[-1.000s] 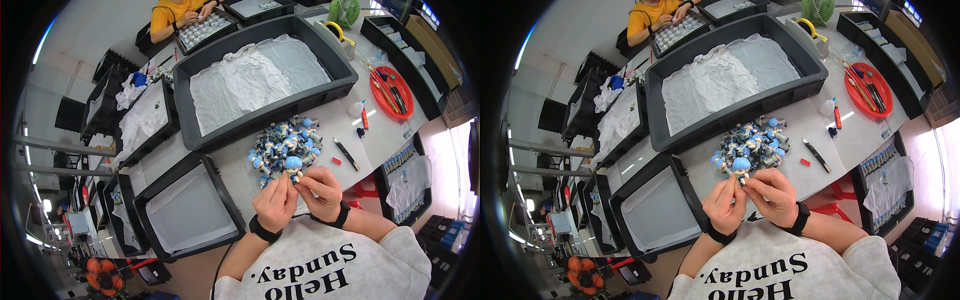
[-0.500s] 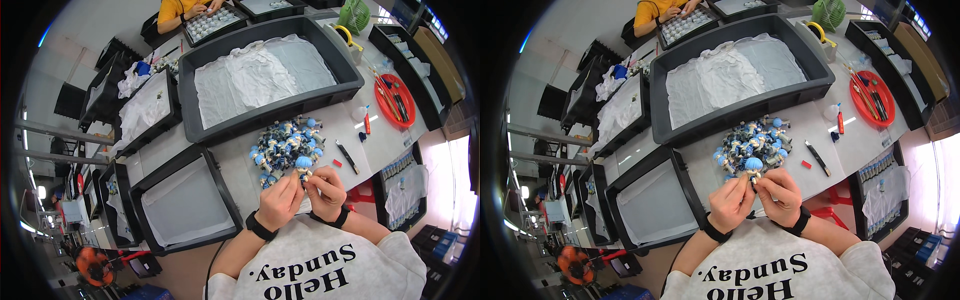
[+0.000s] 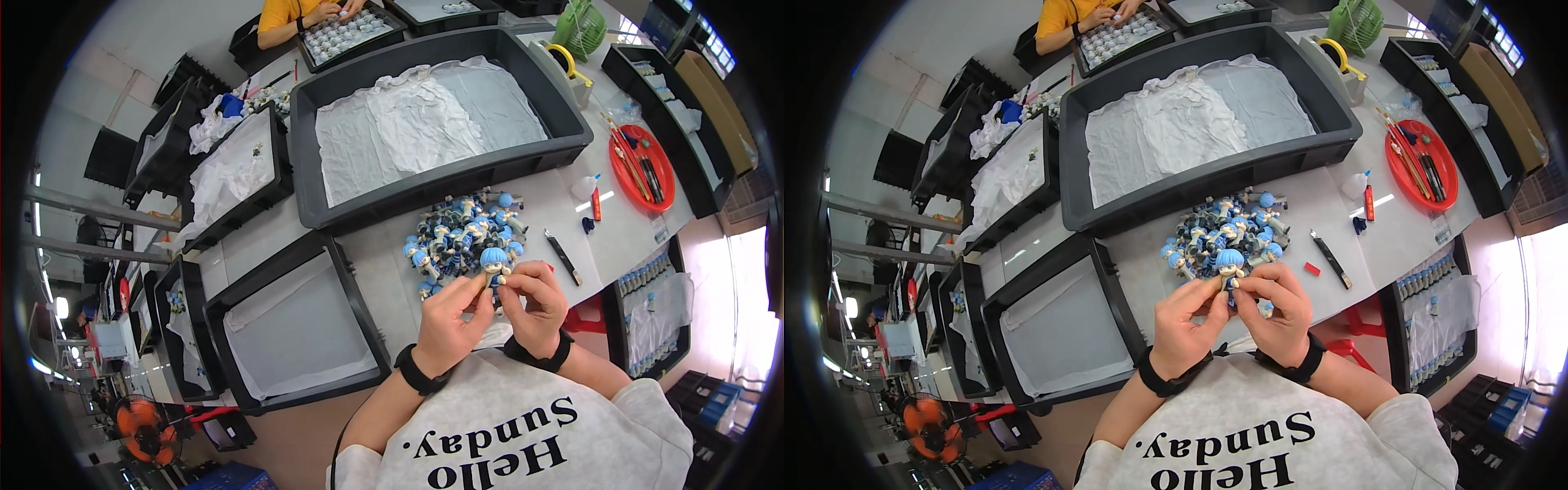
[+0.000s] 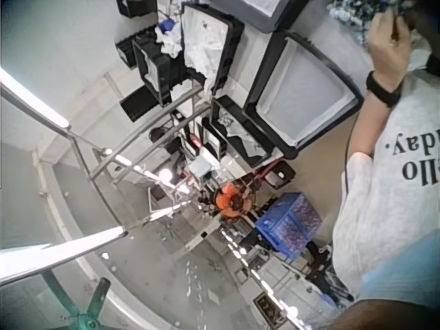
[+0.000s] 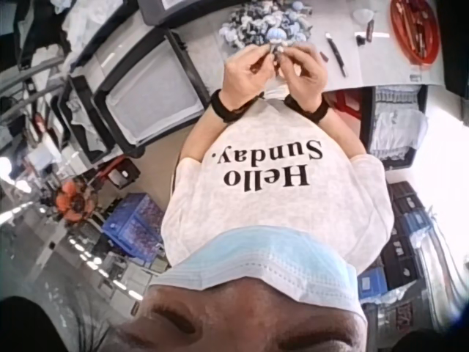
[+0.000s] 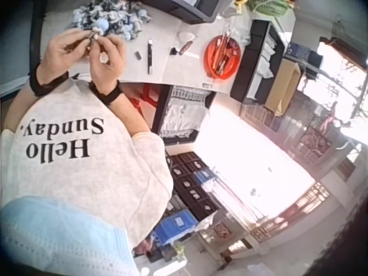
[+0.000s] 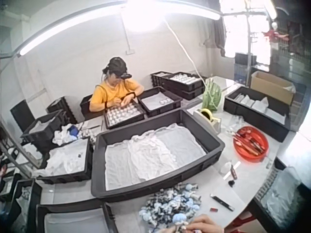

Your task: The person assembles small blue and white miniature figures at a workbench. They pick up individual figures, apply glue from a small bottle to specific parts, and attach components by hand. Completed figures are placed into a black tray lined with white paper. The process is repeated for multiple figures throughout the clip.

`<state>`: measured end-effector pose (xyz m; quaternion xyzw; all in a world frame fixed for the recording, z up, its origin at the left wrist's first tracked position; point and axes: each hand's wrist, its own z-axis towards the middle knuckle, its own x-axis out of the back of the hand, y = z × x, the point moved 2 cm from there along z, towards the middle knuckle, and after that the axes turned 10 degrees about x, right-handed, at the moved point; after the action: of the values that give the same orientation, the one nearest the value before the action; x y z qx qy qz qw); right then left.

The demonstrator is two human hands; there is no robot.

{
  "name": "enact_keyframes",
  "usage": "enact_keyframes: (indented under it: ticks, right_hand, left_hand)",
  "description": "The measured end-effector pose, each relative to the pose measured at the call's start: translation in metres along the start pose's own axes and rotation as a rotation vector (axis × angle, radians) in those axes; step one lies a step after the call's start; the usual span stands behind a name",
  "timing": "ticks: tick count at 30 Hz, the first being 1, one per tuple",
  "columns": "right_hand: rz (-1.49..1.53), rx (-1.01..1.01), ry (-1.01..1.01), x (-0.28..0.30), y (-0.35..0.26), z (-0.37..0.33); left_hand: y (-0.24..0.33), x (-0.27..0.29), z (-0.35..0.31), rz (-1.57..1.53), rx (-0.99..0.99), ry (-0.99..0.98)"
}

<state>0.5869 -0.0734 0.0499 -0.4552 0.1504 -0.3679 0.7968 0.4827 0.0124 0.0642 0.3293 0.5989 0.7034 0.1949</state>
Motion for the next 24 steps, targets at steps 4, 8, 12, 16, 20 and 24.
enact_keyframes:
  ticks: [4, 8, 12, 16, 20, 24]
  right_hand:
    - [-0.033, 0.011, -0.038, 0.0044, 0.0004, -0.0006]
    - [-0.033, 0.049, -0.046, 0.0053, 0.0015, -0.0013]
    - [0.028, -0.024, -0.037, 0.0056, -0.0008, -0.0001]
    - [0.075, -0.033, -0.022, 0.0064, -0.0005, -0.0009]
    - [0.075, 0.01, 0.008, 0.0049, -0.0004, -0.0014]
    - [0.04, 0.025, 0.012, 0.005, -0.0049, -0.0011]
  left_hand:
    - [-0.0003, 0.0015, 0.0012, -0.015, -0.008, -0.042]
    - [-0.0014, 0.0002, 0.0005, 0.006, -0.05, -0.06]
    - [0.0036, -0.0014, -0.0009, 0.052, -0.045, -0.029]
    - [0.0041, -0.0026, -0.0018, 0.043, -0.055, -0.02]
    - [0.0025, -0.004, -0.0026, 0.021, -0.046, -0.006]
    - [0.0031, -0.0022, -0.0032, 0.015, -0.062, -0.019]
